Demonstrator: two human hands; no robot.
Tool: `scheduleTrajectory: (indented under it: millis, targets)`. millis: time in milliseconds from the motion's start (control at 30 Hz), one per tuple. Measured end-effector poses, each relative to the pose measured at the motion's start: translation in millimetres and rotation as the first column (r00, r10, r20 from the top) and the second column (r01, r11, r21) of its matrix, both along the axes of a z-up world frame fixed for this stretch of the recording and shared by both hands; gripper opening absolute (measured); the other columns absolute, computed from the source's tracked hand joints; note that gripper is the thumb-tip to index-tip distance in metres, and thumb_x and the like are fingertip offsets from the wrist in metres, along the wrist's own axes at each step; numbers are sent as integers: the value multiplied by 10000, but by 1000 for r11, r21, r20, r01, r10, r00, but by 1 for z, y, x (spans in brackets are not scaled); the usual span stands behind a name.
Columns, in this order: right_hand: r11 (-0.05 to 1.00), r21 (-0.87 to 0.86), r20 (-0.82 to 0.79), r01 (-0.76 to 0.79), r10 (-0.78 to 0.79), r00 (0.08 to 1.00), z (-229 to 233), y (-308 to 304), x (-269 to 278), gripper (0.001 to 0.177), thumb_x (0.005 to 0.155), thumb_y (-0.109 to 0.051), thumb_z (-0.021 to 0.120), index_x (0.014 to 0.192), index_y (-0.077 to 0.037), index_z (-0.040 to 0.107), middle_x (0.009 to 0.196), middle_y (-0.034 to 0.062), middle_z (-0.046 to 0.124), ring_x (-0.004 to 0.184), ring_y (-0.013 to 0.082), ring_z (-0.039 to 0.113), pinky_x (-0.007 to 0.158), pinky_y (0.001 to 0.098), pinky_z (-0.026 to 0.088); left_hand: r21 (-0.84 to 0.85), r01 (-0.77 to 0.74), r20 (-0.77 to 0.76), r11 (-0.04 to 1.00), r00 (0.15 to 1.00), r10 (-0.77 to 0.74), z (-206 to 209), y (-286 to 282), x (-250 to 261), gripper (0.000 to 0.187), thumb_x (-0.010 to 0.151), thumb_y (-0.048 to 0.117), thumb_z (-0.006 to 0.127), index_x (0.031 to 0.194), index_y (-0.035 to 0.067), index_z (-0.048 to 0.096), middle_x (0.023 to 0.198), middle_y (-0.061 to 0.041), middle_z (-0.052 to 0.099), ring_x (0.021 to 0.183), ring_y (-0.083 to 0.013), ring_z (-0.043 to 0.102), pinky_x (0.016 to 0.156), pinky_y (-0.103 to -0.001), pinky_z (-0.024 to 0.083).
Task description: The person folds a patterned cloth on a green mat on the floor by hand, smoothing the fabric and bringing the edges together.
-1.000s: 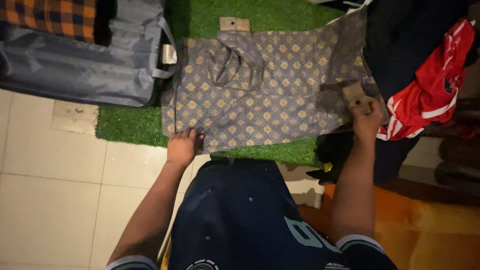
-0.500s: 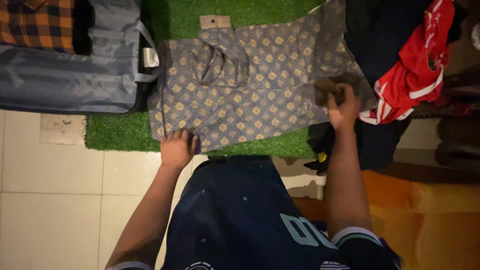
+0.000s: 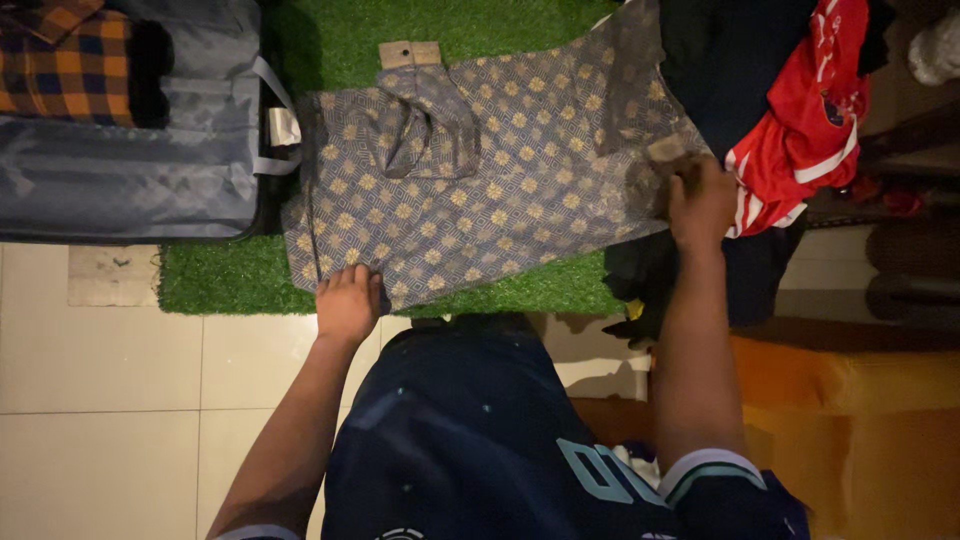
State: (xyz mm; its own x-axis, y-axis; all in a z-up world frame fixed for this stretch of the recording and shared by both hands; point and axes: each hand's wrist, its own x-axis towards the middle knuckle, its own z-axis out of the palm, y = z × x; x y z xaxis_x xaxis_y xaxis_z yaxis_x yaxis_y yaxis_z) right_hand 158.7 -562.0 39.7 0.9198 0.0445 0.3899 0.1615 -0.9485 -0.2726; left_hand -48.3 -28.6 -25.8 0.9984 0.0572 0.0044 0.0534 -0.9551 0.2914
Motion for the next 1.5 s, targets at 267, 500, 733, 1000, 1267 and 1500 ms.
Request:
scheduleTrajectory:
  millis: [267,500,733,1000,1267,1500]
  targets:
    - [999,-16,53,-51,52,997,-10,8,3,312,967,-170,776,1232,-49,663,1197,219,666,1139,461,572,996,551,432,18,-5,-55,1000,998,6,7,0,3,225,933,308,601,1022,102,623,1023,-124,701,991,-355,665,880,-531,484]
    - [964,-223,294,143,-74,953,21,43,-17,416,950,-228,729,1306,-24,661,1234,250,621,1130,479,564,977,592,417,118,-57,-151,991,986,75,17,-12,13,353,984,426,557,1011,84,637,1019,-141,704,984,-347,672,881,-556,488]
    - [952,-198,-35,-235,232,972,-2,191,-89,300,763,-246,692,949,-12,714,1097,194,697,1093,324,645,982,485,550,87,-72,-7,994,997,73,-3,-17,15,310,1017,369,518,983,88,643,1007,-140,712,955,-369,681,788,-540,529]
    - [818,-77,-499,-571,464,732,-72,253,-143,735,1045,-603,369,1625,-162,274,1710,109,171,1584,360,130,1260,555,133,131,20,-45,991,999,-14,-25,-1,16,299,1072,370,516,964,114,624,959,-116,712,861,-341,697,686,-478,569]
    - [914,-218,-569,-341,165,805,-98,188,-124,777,1021,-582,358,1621,-98,270,1698,168,179,1540,431,101,1213,632,101,166,14,41,986,999,-21,-17,-2,8,274,1020,372,553,1009,110,631,1030,-101,686,967,-335,643,839,-502,502]
    - [883,-282,-440,-374,228,869,-81,233,-125,749,1052,-507,405,1606,-8,329,1682,265,210,1553,474,137,1226,625,129,97,25,221,995,974,-46,-1,-8,-22,419,952,277,615,1308,59,651,1171,-141,636,1092,-340,576,925,-486,442]
